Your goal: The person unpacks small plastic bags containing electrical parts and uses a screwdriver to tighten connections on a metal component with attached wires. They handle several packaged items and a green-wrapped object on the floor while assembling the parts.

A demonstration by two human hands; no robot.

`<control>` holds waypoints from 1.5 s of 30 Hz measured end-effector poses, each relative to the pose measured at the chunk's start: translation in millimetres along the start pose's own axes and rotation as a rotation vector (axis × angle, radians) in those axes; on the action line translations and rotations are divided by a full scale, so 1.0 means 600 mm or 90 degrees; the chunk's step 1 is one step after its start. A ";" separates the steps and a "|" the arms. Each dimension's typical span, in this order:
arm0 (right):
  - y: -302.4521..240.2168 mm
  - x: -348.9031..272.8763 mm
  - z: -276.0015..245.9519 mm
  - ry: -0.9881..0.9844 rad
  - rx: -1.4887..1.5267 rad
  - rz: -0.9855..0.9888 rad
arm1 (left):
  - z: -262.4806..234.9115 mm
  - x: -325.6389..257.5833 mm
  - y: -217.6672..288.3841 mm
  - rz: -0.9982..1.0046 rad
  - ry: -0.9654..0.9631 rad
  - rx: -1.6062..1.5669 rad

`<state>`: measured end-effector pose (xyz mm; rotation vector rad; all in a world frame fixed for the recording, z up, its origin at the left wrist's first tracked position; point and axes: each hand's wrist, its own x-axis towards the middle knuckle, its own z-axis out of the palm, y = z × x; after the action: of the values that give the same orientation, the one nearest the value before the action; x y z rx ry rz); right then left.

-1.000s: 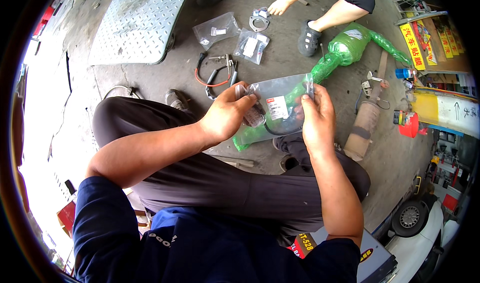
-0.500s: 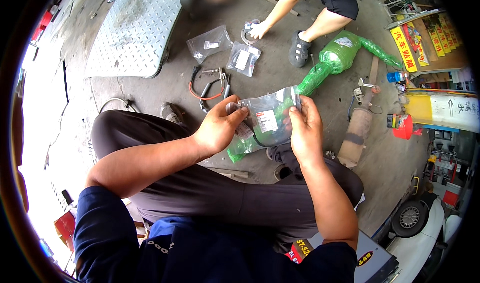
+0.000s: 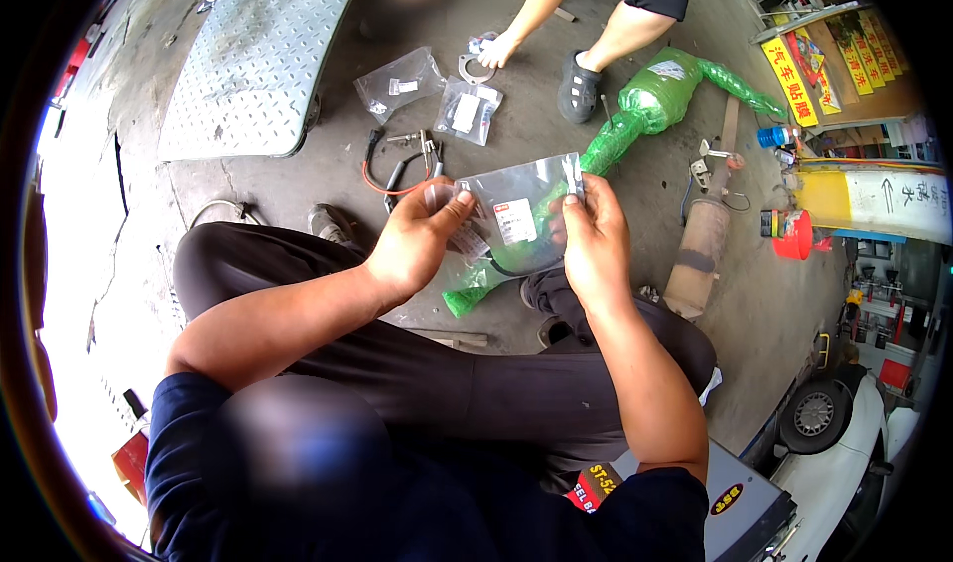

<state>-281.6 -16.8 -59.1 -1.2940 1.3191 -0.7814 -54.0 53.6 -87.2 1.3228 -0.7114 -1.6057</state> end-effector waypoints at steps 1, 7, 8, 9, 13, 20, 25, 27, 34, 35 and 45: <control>0.000 -0.001 -0.002 0.001 0.004 -0.001 | 0.003 -0.002 0.003 -0.017 0.013 -0.040; -0.004 -0.003 0.001 0.009 0.036 -0.001 | -0.010 0.006 -0.001 -0.041 0.015 -0.210; -0.003 0.000 0.000 0.009 0.033 -0.007 | -0.010 0.005 0.003 -0.048 0.015 -0.227; -0.002 0.000 -0.001 0.008 0.030 -0.013 | -0.007 -0.002 0.012 -0.057 0.004 -0.252; 0.000 0.002 -0.003 0.021 0.034 -0.007 | -0.008 0.004 0.001 -0.022 0.025 -0.123; 0.012 0.003 0.002 0.036 0.023 -0.025 | -0.002 -0.001 0.006 0.023 -0.011 0.034; 0.004 0.003 0.005 0.049 -0.023 -0.066 | 0.007 -0.005 0.016 0.030 -0.019 -0.006; 0.011 0.002 0.003 0.069 -0.047 -0.087 | 0.015 -0.009 0.030 0.012 -0.023 -0.006; -0.005 -0.002 0.004 0.096 -0.182 -0.144 | -0.002 0.001 0.002 0.283 0.082 0.263; -0.011 -0.006 0.002 0.075 -0.172 -0.147 | 0.006 -0.006 0.014 0.312 0.082 0.305; -0.032 -0.041 -0.004 -0.087 -0.298 -0.279 | -0.005 0.030 0.009 0.168 -0.145 0.298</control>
<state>-283.2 2.7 -34.8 -2.0198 1.1577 -0.6793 -49.7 35.4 -91.2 1.3069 -1.4080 -1.4351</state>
